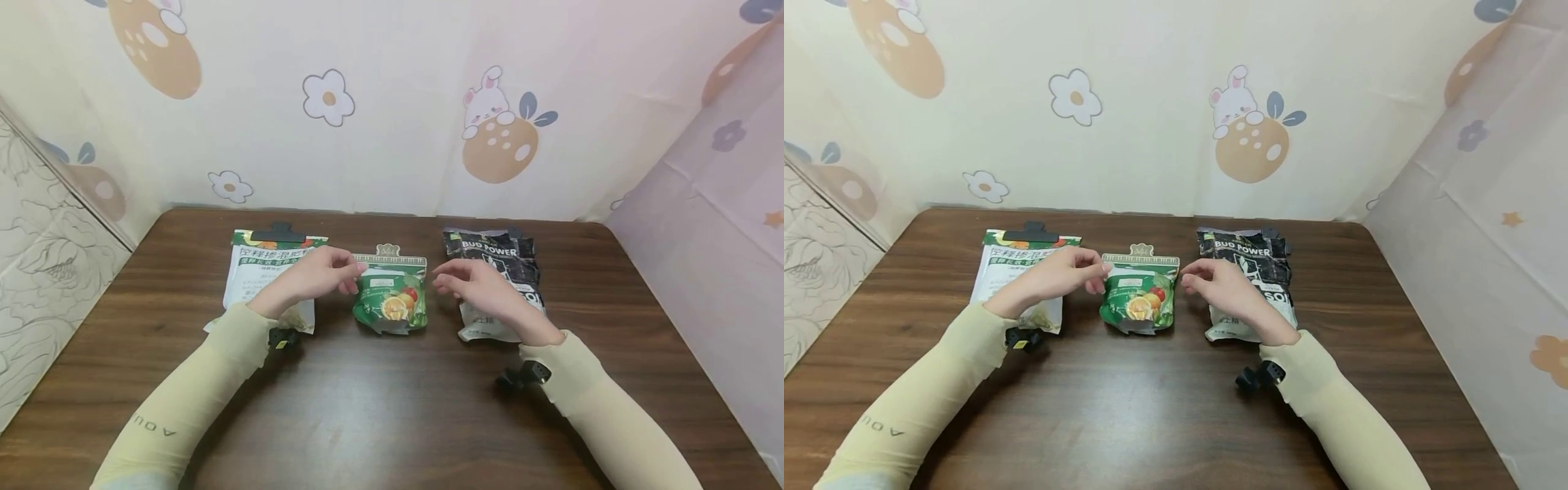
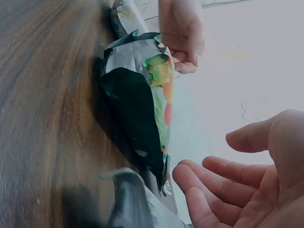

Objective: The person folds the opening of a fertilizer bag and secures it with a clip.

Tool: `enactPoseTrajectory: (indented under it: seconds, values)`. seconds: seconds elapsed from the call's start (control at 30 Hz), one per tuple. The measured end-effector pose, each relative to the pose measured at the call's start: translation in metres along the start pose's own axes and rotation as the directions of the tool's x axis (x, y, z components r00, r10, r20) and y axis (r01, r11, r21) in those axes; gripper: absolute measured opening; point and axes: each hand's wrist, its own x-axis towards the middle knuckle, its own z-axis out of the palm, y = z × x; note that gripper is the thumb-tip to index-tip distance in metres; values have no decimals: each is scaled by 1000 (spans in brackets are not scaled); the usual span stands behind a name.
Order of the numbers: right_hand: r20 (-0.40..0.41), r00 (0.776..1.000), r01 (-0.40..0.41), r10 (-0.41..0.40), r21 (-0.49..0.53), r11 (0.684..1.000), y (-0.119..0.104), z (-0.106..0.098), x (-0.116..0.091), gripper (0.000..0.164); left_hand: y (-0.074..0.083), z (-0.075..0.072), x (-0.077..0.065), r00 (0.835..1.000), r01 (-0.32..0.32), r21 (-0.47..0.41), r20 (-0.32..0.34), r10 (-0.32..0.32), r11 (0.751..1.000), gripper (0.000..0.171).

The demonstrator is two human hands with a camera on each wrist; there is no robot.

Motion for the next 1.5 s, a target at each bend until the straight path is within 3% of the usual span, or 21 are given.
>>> enactPoseTrajectory:
  seconds: [0.23,0.57,0.77,1.27,1.43,1.5]
  values:
    - [-70,998,6,-8,-35,999,6,-24,-11,33,19,-6,12,999,-52,47,4,51,998,37]
    - [-176,982,-59,69,60,996,18,-62,-36,40,39,-7,33,998,-65,104,5,65,992,37]
    - [-205,978,-43,41,-9,999,28,-81,-46,41,48,-5,48,997,-73,101,17,71,992,37]
    - [-271,961,-51,49,-1,999,66,-101,-53,43,71,1,85,994,-89,77,71,84,993,44]
    - [-324,939,-92,114,82,992,77,-108,-57,47,80,8,100,991,-80,-2,104,80,997,35]
    - [-327,935,-112,140,102,988,81,-110,-58,49,84,12,105,990,-83,9,115,81,997,35]
